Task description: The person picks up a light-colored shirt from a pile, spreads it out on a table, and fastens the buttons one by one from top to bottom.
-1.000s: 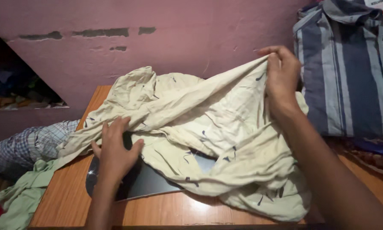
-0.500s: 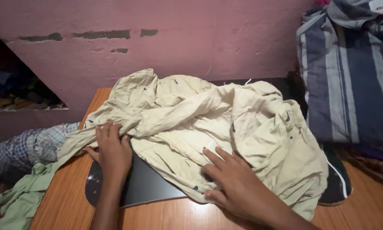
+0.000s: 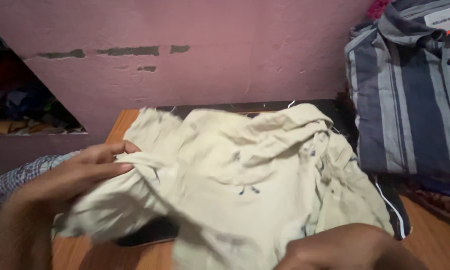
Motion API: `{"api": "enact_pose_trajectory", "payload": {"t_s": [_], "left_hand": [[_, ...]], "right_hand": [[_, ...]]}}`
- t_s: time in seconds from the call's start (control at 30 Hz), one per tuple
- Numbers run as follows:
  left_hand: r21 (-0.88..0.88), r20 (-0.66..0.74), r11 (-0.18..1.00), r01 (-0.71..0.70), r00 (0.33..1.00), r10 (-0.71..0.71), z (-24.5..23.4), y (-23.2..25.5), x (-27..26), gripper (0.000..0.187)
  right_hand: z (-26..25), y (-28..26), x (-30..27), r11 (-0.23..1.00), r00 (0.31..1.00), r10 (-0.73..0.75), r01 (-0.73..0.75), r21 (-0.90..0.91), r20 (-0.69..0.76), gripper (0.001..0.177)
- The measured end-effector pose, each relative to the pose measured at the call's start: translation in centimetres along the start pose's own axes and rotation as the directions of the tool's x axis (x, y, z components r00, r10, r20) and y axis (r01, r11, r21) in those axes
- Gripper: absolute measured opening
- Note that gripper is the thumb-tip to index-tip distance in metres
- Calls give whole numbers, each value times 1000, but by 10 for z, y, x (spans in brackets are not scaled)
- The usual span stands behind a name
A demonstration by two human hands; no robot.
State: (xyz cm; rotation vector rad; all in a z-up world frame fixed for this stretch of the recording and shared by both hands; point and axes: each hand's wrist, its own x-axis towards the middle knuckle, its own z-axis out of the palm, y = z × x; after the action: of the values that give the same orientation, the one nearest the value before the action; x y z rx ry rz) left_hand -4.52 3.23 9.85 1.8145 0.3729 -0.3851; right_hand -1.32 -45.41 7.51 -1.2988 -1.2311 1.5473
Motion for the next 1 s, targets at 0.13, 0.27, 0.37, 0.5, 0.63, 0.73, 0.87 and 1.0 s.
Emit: {"api": "enact_pose_trajectory", "payload": {"t_s": [0.13,0.27,0.37,0.5,0.63,0.73,0.87,1.0], "left_hand": [[-266,216,918,-295,910,355,-20,30,-16,47],[-209,-361,829,-519,829,428,-21,54,21,59],[295,-627,925,-242,681,378,-13,56,62,78],[632,-593,775,2,645,482,55,30,106,81],[818,-325,572,-52,778,537,152,0,114,83],[868,-344,495,43,771,536,178,-15,104,86],[872,-385,490,-7,608,694,179,-18,102,70],[875,-365,480,-64,563,741,172,-19,106,64]], "right_hand": [[-26,-18,-48,966,947,-218,174,-194,-236,38],[-54,-61,-77,954,310,-185,-173,-246,-933,25],[-64,-76,-48,637,-262,-545,-748,-190,-797,30],[-88,-57,-15,445,6,-778,-701,-557,-628,46],[-98,1,30,474,180,-450,-782,-405,-874,65],[-101,26,45,194,268,-373,-914,-357,-888,66],[-95,24,46,251,245,-482,-881,-401,-841,64],[-73,21,66,360,229,-589,-785,-505,-775,45]]}}
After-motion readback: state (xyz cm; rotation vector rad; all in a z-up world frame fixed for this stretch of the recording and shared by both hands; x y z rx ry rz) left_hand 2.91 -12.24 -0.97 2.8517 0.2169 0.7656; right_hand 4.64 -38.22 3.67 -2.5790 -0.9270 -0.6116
